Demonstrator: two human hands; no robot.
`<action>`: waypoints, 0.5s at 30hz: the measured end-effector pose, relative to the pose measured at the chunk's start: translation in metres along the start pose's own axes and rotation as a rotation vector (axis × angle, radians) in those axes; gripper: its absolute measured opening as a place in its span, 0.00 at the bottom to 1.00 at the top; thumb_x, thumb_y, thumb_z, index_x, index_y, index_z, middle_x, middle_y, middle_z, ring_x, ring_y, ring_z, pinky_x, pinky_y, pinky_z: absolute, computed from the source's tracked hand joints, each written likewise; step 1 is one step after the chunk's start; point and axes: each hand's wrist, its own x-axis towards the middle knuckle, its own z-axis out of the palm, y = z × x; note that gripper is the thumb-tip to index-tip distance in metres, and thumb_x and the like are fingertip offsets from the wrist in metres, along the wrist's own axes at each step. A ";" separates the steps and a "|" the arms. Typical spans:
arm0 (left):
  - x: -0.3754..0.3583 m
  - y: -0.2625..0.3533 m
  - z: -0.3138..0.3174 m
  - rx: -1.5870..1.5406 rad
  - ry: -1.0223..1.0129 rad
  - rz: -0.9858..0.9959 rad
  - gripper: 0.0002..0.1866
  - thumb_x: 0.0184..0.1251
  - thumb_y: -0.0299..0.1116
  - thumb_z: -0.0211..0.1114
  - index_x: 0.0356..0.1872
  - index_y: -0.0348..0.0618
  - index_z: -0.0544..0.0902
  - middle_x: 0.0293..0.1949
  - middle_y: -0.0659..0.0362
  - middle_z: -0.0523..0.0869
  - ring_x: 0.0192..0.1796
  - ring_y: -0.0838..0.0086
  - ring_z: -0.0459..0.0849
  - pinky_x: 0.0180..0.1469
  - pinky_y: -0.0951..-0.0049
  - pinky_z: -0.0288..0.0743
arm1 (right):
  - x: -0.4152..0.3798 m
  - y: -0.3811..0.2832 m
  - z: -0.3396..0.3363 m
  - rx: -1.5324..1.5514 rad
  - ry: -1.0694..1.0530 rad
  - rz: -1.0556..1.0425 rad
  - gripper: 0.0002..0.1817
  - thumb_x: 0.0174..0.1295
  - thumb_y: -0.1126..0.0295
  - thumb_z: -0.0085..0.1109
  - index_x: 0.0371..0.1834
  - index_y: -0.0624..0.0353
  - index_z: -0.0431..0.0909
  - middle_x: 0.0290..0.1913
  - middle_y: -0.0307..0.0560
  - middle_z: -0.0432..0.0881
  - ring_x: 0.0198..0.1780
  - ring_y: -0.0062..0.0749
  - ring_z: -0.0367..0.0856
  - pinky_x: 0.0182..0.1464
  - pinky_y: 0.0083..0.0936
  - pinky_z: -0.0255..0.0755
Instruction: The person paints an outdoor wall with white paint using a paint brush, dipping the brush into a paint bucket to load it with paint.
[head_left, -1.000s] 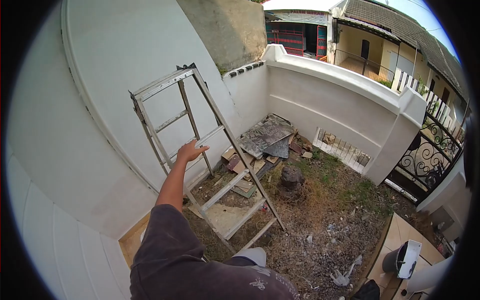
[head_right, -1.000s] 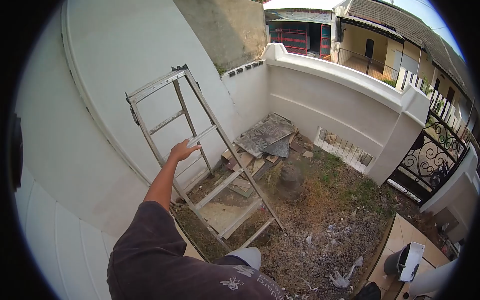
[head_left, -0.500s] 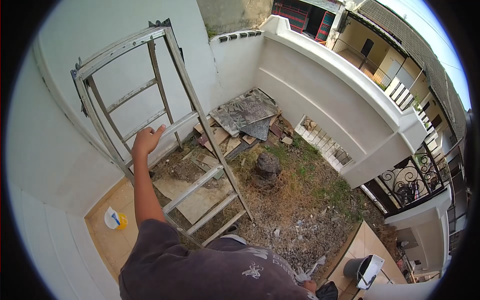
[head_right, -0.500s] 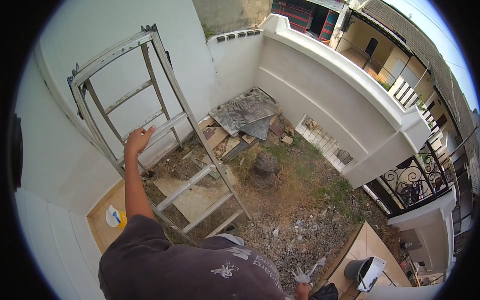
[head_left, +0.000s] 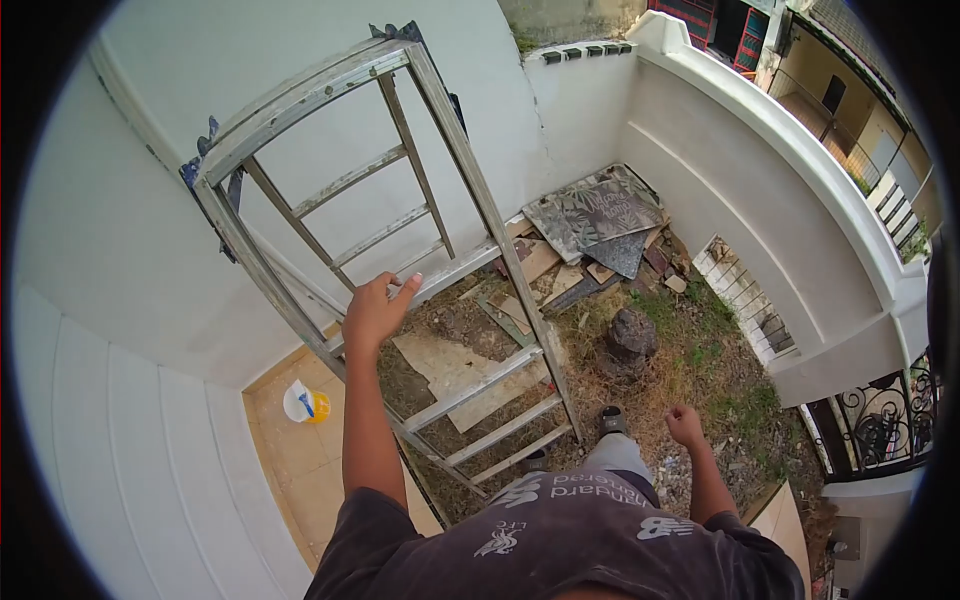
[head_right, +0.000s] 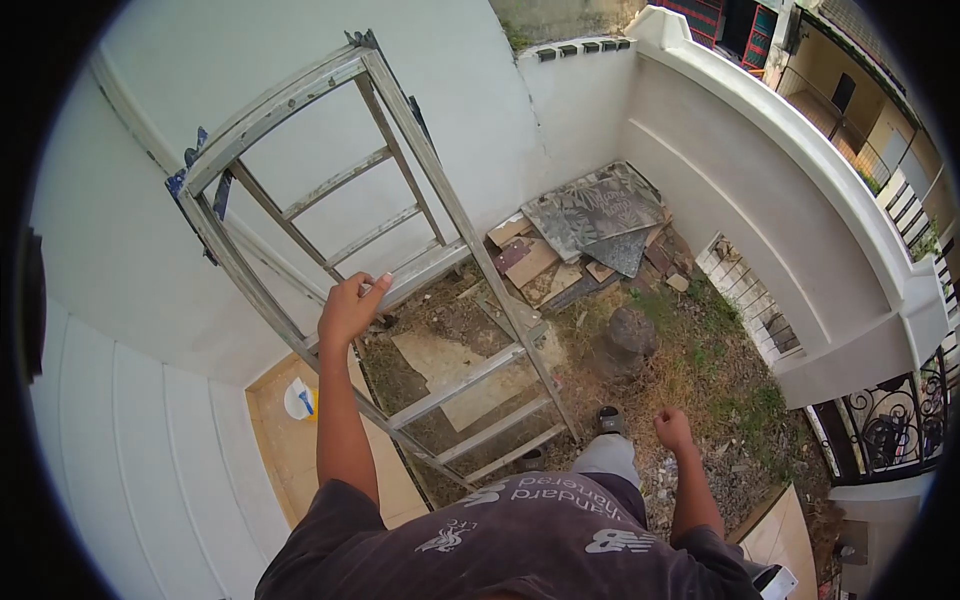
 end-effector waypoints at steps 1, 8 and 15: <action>0.004 -0.002 0.000 0.000 0.005 0.006 0.37 0.60 0.68 0.57 0.39 0.35 0.84 0.21 0.50 0.81 0.30 0.62 0.83 0.36 0.63 0.75 | 0.027 -0.038 -0.002 0.070 -0.005 -0.109 0.10 0.56 0.68 0.60 0.36 0.65 0.80 0.29 0.51 0.83 0.33 0.37 0.83 0.39 0.32 0.75; 0.028 -0.029 0.010 -0.452 0.197 -0.171 0.35 0.67 0.65 0.52 0.32 0.36 0.83 0.20 0.58 0.79 0.23 0.76 0.75 0.29 0.74 0.70 | 0.162 -0.299 0.013 0.547 -0.245 -0.710 0.14 0.63 0.74 0.57 0.51 0.61 0.75 0.32 0.34 0.74 0.27 0.15 0.69 0.31 0.19 0.67; 0.030 -0.027 0.015 -0.249 0.391 -0.319 0.28 0.67 0.57 0.59 0.31 0.36 0.83 0.22 0.59 0.79 0.22 0.80 0.73 0.26 0.79 0.68 | 0.230 -0.476 -0.008 0.556 -0.658 -1.179 0.33 0.56 0.76 0.57 0.68 0.55 0.60 0.48 0.51 0.71 0.28 0.28 0.76 0.35 0.27 0.74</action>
